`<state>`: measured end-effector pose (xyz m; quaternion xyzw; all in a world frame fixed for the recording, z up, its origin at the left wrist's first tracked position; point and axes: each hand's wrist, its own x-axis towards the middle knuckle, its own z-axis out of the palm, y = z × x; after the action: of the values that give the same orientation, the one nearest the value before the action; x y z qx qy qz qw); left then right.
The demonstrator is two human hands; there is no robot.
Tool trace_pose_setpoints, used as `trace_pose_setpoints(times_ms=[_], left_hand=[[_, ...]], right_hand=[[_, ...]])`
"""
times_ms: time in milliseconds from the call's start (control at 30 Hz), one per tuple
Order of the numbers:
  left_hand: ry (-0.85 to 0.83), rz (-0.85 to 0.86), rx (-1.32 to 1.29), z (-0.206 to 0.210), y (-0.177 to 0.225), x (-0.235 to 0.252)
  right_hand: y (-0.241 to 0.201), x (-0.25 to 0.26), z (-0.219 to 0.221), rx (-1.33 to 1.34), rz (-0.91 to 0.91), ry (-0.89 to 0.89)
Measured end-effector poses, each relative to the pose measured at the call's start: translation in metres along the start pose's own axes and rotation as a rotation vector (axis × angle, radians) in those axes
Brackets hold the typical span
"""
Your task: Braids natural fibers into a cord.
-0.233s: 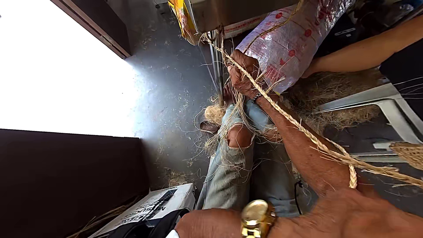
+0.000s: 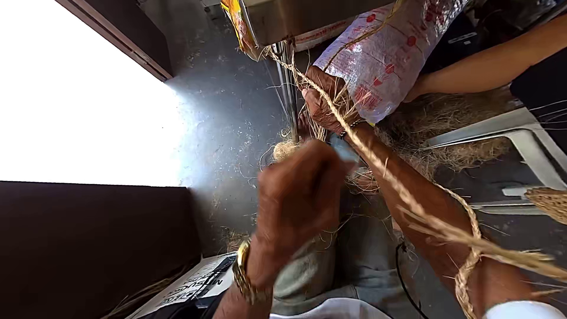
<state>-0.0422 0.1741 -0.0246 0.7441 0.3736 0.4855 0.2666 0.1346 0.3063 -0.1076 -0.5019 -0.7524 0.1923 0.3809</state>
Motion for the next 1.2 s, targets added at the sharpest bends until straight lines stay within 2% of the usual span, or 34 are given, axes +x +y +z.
trace_pose_setpoints(times_ms=[33, 100, 200, 300, 400, 533, 633, 667, 733, 767, 867, 1000, 1200], left_hand=[[0.079, -0.040, 0.083, -0.006, -0.019, 0.005], [0.146, -0.109, 0.226, -0.012, -0.053, 0.014], [0.075, -0.116, 0.274, -0.010, -0.081, 0.022], [0.025, 0.052, 0.237, -0.001, -0.093, 0.040], [0.101, 0.267, 0.144, 0.010, -0.119, 0.063], [0.027, 0.357, 0.183, 0.011, -0.123, 0.078], [-0.036, 0.396, 0.248, 0.010, -0.123, 0.086], [-0.061, 0.406, 0.271, 0.010, -0.123, 0.088], [-0.111, 0.410, 0.314, 0.011, -0.122, 0.094], [-0.130, 0.393, 0.319, 0.011, -0.120, 0.097], [-0.094, 0.153, 0.147, 0.011, -0.120, 0.103], [0.184, -0.421, -0.335, 0.013, -0.130, 0.106], [0.344, -0.728, -0.721, 0.013, -0.146, 0.116]], right_hand=[[-0.011, 0.017, 0.010, -0.059, -0.011, 0.094], [-0.018, 0.034, 0.017, -0.104, 0.007, 0.098], [-0.019, 0.035, 0.015, -0.096, -0.005, 0.064], [-0.021, 0.034, 0.015, -0.093, -0.035, 0.065], [-0.014, 0.035, 0.017, -0.056, -0.077, 0.089], [0.000, 0.034, 0.019, 0.140, -0.143, 0.101], [0.002, 0.030, 0.021, 0.157, -0.192, 0.153], [-0.001, 0.024, 0.021, 0.143, -0.180, 0.176], [-0.023, 0.009, 0.007, 0.110, -0.033, 0.081], [-0.020, 0.013, 0.009, 0.119, -0.072, 0.100], [-0.009, 0.027, 0.015, 0.144, -0.141, 0.098], [-0.005, 0.028, 0.022, 0.280, -0.116, -0.021], [-0.010, 0.020, 0.027, 0.182, -0.094, -0.039]])
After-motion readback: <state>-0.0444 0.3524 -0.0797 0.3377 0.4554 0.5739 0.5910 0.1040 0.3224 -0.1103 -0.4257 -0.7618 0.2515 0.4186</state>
